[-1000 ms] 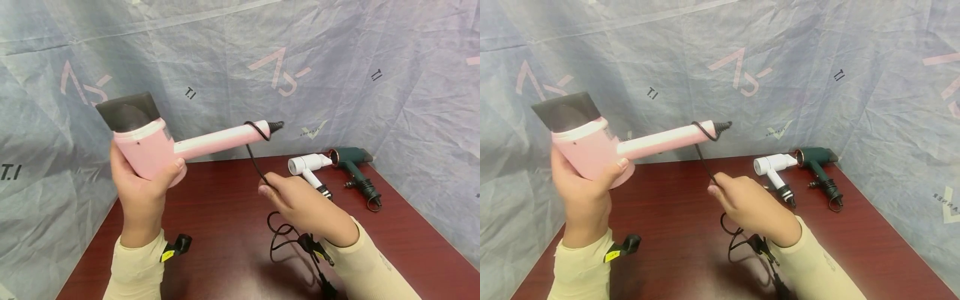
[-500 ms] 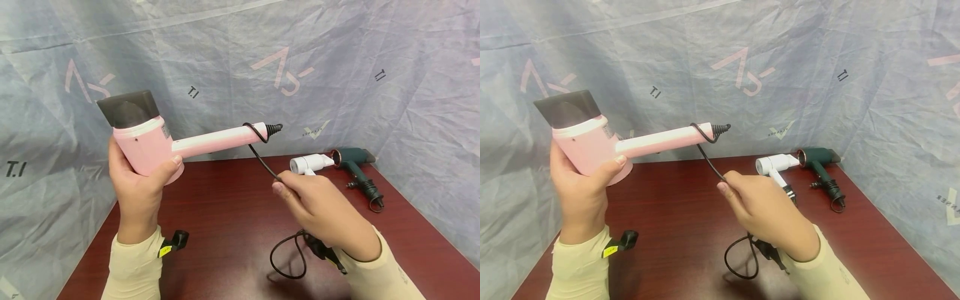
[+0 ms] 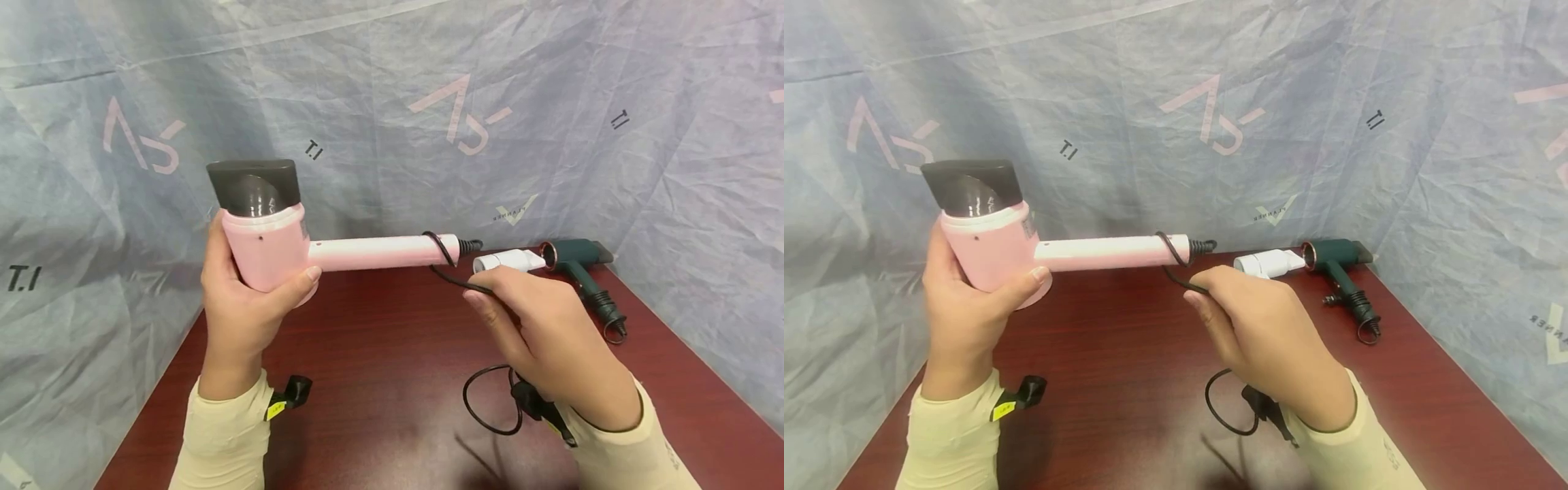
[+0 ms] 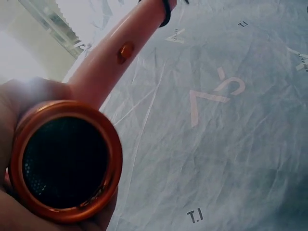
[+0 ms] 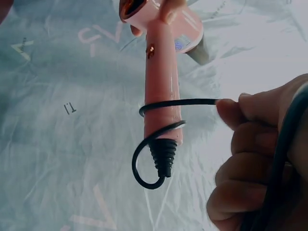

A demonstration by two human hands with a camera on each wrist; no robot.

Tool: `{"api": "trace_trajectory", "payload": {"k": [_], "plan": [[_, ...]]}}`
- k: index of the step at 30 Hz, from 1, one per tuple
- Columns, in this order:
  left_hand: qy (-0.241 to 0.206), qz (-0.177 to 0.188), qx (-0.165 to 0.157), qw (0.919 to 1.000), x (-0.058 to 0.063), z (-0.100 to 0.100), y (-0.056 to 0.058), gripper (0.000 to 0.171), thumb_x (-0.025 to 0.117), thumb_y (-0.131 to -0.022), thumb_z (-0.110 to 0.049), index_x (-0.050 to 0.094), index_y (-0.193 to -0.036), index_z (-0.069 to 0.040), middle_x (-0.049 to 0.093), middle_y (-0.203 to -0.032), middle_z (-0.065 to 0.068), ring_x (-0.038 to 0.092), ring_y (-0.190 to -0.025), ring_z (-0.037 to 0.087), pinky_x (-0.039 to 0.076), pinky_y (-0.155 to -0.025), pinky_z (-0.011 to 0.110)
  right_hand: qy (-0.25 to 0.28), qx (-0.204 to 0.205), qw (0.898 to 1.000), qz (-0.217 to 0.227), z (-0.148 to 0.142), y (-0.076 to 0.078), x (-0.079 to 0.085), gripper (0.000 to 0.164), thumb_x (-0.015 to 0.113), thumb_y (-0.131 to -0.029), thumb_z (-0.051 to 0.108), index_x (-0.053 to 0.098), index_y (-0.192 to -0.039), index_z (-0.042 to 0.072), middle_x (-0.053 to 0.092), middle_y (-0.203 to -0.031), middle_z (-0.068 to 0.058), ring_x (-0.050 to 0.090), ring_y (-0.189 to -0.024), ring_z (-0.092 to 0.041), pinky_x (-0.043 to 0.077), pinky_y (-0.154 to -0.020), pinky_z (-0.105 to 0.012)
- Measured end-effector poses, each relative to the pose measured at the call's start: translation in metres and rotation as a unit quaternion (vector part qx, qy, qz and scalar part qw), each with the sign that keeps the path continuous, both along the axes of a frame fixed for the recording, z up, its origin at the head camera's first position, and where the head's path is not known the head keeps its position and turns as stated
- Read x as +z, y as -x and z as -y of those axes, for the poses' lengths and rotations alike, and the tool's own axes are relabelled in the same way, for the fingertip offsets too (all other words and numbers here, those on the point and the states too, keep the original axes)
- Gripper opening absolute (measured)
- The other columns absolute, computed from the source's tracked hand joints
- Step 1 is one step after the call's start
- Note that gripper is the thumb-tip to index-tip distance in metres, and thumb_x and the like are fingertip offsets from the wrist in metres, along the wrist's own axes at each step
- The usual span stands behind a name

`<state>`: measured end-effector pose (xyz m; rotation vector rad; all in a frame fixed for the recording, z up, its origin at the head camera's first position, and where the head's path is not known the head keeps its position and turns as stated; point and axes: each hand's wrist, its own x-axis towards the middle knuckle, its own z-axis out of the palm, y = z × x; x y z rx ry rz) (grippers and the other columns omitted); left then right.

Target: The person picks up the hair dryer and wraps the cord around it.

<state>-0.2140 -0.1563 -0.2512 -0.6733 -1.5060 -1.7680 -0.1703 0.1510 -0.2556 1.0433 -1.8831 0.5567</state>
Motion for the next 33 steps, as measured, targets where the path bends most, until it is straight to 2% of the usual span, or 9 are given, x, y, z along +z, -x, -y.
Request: {"api": "trace_trajectory", "payload": {"k": [5, 11, 15, 19, 29, 33], "plan": [[0.048, 0.028, 0.003, 0.9985, 0.001, 0.001, -0.002, 0.085, 0.084, -0.059, 0.019, 0.056, -0.137, 0.0, 0.065, -0.112, 0.012, 0.063, -0.095, 0.026, 0.055, -0.082, 0.029, 0.035, 0.016, 0.998, -0.046, 0.003, 0.001, 0.007, 0.036, 0.053, -0.109, 0.031, 0.071, -0.093, 0.005, 0.048, -0.071, 0.008, 0.039, -0.062, -0.001, 0.033, -0.06, -0.015], [0.085, -0.008, -0.017, 0.9962, 0.002, 0.003, -0.008, 0.092, 0.084, -0.056, 0.018, 0.054, -0.141, 0.001, 0.066, -0.117, 0.012, 0.063, -0.1, 0.024, 0.052, -0.089, 0.029, 0.083, 0.032, 0.993, -0.071, 0.002, 0.004, 0.01, 0.038, 0.059, -0.106, 0.034, 0.071, -0.084, 0.005, 0.051, -0.067, 0.006, 0.039, -0.059, -0.002, 0.031, -0.055, -0.017], [0.099, -0.032, -0.035, 0.9939, 0.002, 0.004, -0.011, 0.093, 0.083, -0.054, 0.018, 0.053, -0.141, 0.005, 0.067, -0.118, 0.011, 0.064, -0.101, 0.023, 0.051, -0.092, 0.029, 0.08, 0.044, 0.994, -0.056, -0.001, 0.007, 0.01, 0.038, 0.062, -0.104, 0.036, 0.071, -0.083, 0.005, 0.053, -0.068, 0.006, 0.039, -0.059, -0.001, 0.031, -0.055, -0.016], [0.099, -0.039, -0.058, 0.9926, 0.002, 0.005, -0.011, 0.092, 0.082, -0.053, 0.018, 0.053, -0.139, 0.008, 0.068, -0.116, 0.011, 0.065, -0.1, 0.023, 0.052, -0.09, 0.03, 0.071, 0.062, 0.995, -0.031, -0.004, 0.01, 0.009, 0.037, 0.063, -0.103, 0.037, 0.071, -0.082, 0.007, 0.051, -0.068, 0.007, 0.038, -0.06, 0.001, 0.03, -0.056, -0.015], [0.094, -0.034, -0.108, 0.9892, -0.006, 0.011, -0.002, 0.089, 0.082, -0.05, 0.019, 0.055, -0.134, 0.009, 0.066, -0.113, 0.017, 0.065, -0.097, 0.029, 0.055, -0.084, 0.033, 0.059, 0.12, 0.99, 0.041, -0.011, 0.021, 0.004, 0.032, 0.067, -0.099, 0.039, 0.07, -0.083, 0.011, 0.045, -0.066, 0.008, 0.034, -0.064, 0.002, 0.029, -0.057, -0.018], [0.087, -0.03, -0.133, 0.9869, -0.005, 0.009, -0.004, 0.089, 0.08, -0.051, 0.02, 0.053, -0.135, 0.01, 0.065, -0.115, 0.02, 0.069, -0.096, 0.031, 0.058, -0.084, 0.035, 0.056, 0.13, 0.988, 0.059, -0.014, 0.024, 0.002, 0.03, 0.068, -0.098, 0.039, 0.071, -0.083, 0.012, 0.045, -0.065, 0.009, 0.035, -0.062, 0.0, 0.029, -0.057, -0.017]]}}
